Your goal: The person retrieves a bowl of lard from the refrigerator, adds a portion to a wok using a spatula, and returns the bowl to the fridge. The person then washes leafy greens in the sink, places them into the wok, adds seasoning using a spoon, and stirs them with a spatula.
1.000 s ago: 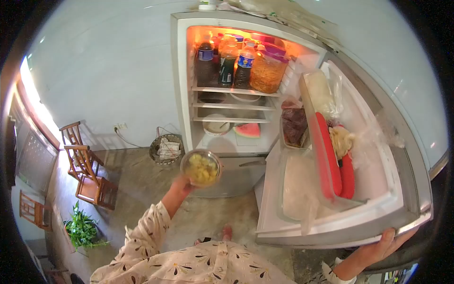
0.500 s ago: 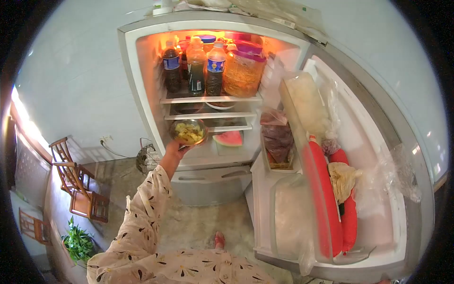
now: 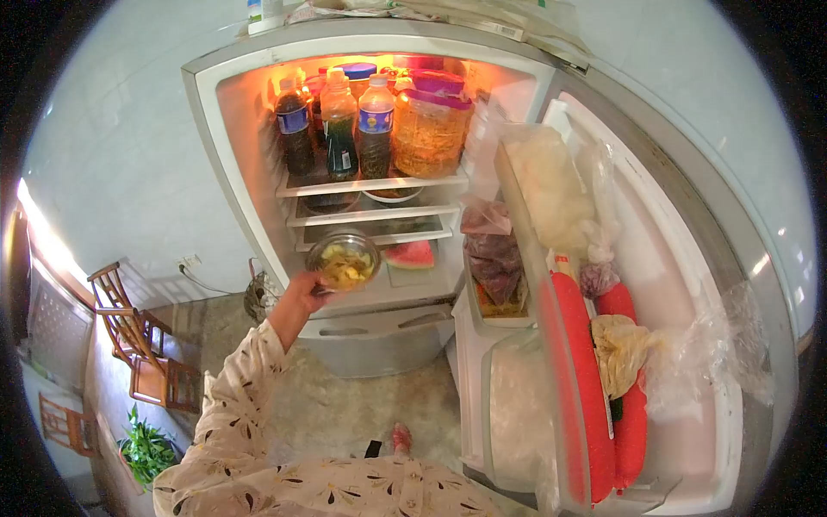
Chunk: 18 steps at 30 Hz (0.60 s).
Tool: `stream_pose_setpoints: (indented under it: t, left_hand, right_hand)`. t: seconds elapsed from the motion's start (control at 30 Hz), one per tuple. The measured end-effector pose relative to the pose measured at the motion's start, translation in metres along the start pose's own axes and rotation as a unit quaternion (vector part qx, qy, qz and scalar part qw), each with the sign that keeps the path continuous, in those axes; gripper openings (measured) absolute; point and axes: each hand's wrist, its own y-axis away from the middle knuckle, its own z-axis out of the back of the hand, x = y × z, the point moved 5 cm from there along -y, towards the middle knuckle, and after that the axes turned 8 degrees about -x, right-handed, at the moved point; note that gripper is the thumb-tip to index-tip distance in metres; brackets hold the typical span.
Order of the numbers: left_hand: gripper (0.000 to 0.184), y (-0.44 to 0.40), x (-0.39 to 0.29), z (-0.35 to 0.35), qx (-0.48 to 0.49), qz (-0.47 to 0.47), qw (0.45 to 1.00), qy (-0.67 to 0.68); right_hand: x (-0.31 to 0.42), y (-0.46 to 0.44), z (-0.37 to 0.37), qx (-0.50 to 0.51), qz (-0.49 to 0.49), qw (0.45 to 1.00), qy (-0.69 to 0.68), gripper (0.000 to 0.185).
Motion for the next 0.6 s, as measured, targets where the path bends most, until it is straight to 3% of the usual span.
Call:
stream_pose_setpoints:
  t: [0.07,0.17,0.37,0.5,0.6]
  left_hand:
    - [0.053,0.029,0.003,-0.006,0.063,0.014,0.998,0.019]
    - [0.056,0.033,-0.019,-0.013,0.079,0.002,0.997,0.012]
    - [0.044,0.034,-0.067,-0.045,0.031,-0.157,0.987,0.022]
    - [0.03,-0.016,-0.083,-0.041,0.015,-0.174,0.981,0.085]
    - [0.036,-0.041,-0.09,-0.043,0.007,-0.198,0.973,0.12]
  right_hand:
    - [0.0,0.002,-0.002,0.011,0.008,1.0,-0.006,0.062]
    - [-0.001,0.007,-0.007,0.029,0.017,0.999,-0.014,0.061]
    - [0.0,0.006,-0.01,0.049,0.028,0.998,-0.029,0.06]
    - [-0.001,0.004,-0.013,0.073,0.031,0.996,-0.041,0.059]
    - [-0.002,0.009,-0.018,0.093,0.036,0.994,-0.05,0.058]
